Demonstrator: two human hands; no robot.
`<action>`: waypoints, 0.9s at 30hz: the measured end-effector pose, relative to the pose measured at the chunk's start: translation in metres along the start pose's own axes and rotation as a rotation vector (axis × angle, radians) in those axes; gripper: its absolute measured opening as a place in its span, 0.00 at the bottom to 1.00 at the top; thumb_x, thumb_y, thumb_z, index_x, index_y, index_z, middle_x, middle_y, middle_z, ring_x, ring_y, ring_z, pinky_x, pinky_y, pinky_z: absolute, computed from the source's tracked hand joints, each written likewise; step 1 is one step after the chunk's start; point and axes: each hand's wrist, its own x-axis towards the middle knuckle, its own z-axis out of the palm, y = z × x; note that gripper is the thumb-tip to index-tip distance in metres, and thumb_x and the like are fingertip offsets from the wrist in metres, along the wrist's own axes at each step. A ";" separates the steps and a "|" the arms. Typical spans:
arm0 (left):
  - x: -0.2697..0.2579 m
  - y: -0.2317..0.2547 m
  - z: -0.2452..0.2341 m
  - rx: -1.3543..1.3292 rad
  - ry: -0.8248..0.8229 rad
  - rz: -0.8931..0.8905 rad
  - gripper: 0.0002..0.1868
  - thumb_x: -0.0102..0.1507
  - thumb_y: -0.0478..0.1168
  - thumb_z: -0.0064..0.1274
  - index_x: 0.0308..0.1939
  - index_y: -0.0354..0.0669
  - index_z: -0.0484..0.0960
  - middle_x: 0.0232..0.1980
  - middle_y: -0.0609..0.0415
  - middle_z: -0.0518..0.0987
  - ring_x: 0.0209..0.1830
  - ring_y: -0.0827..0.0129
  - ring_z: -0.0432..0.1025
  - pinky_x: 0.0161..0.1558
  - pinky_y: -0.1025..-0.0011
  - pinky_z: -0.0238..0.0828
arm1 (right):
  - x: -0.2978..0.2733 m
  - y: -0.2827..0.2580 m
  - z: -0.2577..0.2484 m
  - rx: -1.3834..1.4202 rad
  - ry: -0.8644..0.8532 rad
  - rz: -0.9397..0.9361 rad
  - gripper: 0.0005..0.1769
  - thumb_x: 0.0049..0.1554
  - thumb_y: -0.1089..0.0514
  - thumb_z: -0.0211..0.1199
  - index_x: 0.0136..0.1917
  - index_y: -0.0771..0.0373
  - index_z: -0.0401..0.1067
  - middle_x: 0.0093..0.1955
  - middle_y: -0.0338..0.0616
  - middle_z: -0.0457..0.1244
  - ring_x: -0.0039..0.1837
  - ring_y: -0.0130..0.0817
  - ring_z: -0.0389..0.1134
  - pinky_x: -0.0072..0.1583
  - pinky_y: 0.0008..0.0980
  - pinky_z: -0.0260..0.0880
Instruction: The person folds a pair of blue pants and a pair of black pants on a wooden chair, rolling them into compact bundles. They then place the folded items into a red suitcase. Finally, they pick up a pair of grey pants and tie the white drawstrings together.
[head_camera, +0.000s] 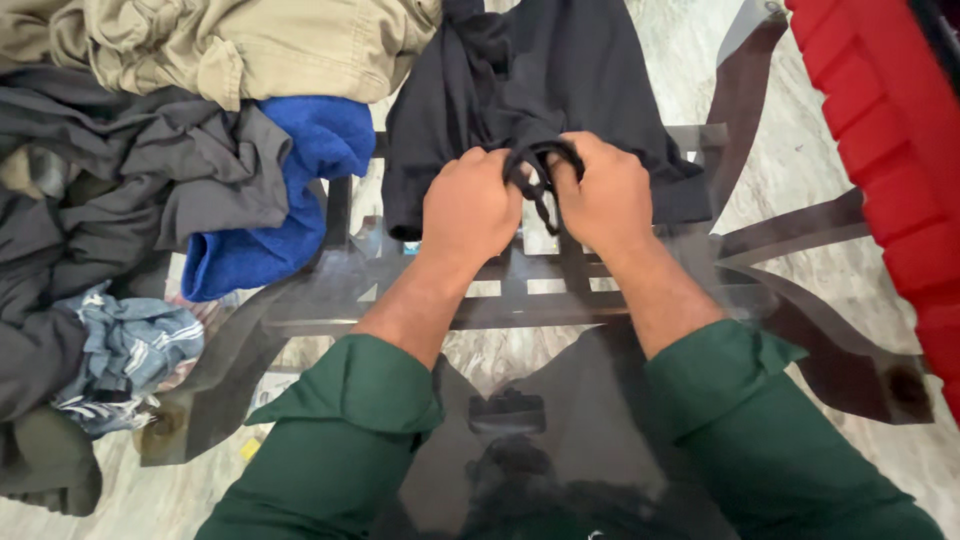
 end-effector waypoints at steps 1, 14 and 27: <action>-0.001 -0.001 -0.001 -0.067 0.011 -0.034 0.11 0.65 0.44 0.53 0.45 0.43 0.85 0.40 0.45 0.80 0.42 0.45 0.75 0.44 0.51 0.71 | 0.000 -0.004 -0.004 -0.092 -0.032 -0.045 0.13 0.59 0.52 0.68 0.58 0.53 0.77 0.52 0.44 0.69 0.56 0.48 0.70 0.56 0.43 0.71; -0.004 -0.007 0.039 -0.990 -0.075 -0.624 0.18 0.77 0.43 0.41 0.49 0.34 0.83 0.34 0.51 0.68 0.34 0.62 0.59 0.37 0.61 0.56 | -0.004 0.012 0.007 0.481 -0.069 0.270 0.25 0.63 0.65 0.58 0.73 0.57 0.70 0.59 0.49 0.68 0.54 0.38 0.69 0.60 0.33 0.66; -0.034 0.002 0.078 -1.173 -0.020 -0.405 0.20 0.75 0.39 0.43 0.68 0.33 0.66 0.59 0.55 0.77 0.61 0.73 0.70 0.64 0.77 0.64 | -0.017 -0.023 0.006 1.686 -0.051 0.245 0.29 0.74 0.60 0.42 0.86 0.56 0.46 0.82 0.45 0.51 0.80 0.40 0.57 0.80 0.41 0.57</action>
